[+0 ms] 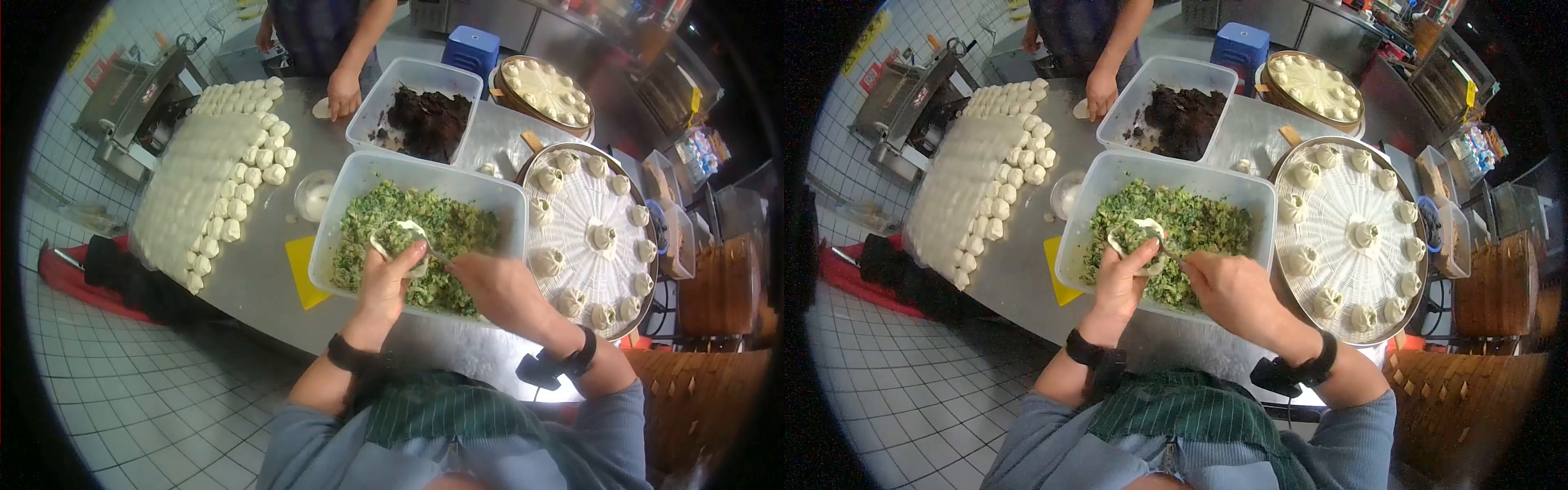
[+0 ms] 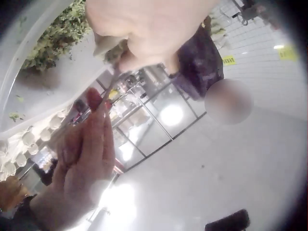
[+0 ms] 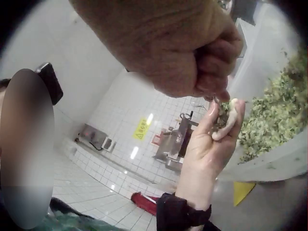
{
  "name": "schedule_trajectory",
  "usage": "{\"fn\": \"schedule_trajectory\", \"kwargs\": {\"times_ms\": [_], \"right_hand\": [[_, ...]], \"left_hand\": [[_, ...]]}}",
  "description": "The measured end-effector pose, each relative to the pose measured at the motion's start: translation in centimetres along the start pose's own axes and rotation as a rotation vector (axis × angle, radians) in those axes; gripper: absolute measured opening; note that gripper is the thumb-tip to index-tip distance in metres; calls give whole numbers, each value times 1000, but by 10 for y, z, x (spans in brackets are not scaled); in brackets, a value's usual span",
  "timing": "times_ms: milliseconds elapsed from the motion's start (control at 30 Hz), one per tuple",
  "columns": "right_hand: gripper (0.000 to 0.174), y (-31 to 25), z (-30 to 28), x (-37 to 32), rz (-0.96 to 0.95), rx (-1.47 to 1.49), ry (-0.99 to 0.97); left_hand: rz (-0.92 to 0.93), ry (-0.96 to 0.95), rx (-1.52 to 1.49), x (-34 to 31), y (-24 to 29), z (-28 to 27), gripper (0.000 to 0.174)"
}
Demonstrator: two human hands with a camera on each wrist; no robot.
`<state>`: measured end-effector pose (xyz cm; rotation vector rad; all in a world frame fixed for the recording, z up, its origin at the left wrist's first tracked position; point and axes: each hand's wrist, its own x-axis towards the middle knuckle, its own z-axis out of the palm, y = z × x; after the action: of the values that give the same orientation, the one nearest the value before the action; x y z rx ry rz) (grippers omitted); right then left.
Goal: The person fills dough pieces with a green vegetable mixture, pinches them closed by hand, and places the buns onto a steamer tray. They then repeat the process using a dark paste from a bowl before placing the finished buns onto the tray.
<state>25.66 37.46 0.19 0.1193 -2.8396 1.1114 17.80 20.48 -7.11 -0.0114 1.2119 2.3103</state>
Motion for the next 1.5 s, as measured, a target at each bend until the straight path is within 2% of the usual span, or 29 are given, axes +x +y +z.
{"fn": "schedule_trajectory", "kwargs": {"times_ms": [100,167,233,300,333,400,433,533,600,633,667,700,800,833,967,1033,1167,1233,1267,1333,1467,1500], "right_hand": [[20,-26,-15,5,44,-111,-41],[18,-15,-25,-2,41,-83,-22],[14,-2,-30,-6,85,-315,-77],[11,14,-25,-10,114,-722,-251],[11,25,-12,-10,125,-723,-246],[12,46,13,-8,108,-841,-553],[12,52,18,-8,117,-842,-549],[14,57,21,-3,86,-780,-479],[28,50,13,-2,56,-384,15],[28,42,6,3,63,-385,13],[32,35,-2,9,234,-11,-13],[36,30,-5,11,398,367,-33],[35,29,-7,9,341,424,-107],[26,23,-10,8,326,377,-80],[21,15,-10,4,183,350,-11],[18,7,-11,3,161,426,13],[19,22,-3,6,281,552,15],[18,25,0,4,158,457,5],[18,23,-3,4,157,458,4],[19,12,-13,3,92,349,23],[19,16,-6,6,111,308,73],[18,19,-2,5,43,284,41]], "left_hand": [[23,60,-60,5,-2,-4,39],[103,68,-73,10,-2,-19,39],[105,54,-109,12,6,-26,40],[74,14,-159,10,13,-24,43],[67,3,-157,9,15,-20,43],[-6,-70,-231,5,16,-12,44],[-11,-77,-229,3,17,-8,44],[-156,-191,-280,-1,21,1,44],[-178,-244,-293,-5,24,5,45],[-278,-231,-392,-7,24,5,44],[-381,-217,-489,-8,24,6,44],[-390,-198,-417,-10,22,9,44],[-349,-256,-246,-10,16,14,42],[-364,-250,-248,-11,17,16,37],[-303,-221,-54,-15,9,16,37],[-302,-310,43,-15,4,16,38],[-263,-330,13,-22,11,26,36],[-242,-280,-20,-24,13,29,34],[-241,-278,-19,-22,11,24,34],[-373,-338,90,-14,6,14,34],[-418,-361,173,-16,7,15,34],[-404,-363,191,-16,10,16,34]]}}
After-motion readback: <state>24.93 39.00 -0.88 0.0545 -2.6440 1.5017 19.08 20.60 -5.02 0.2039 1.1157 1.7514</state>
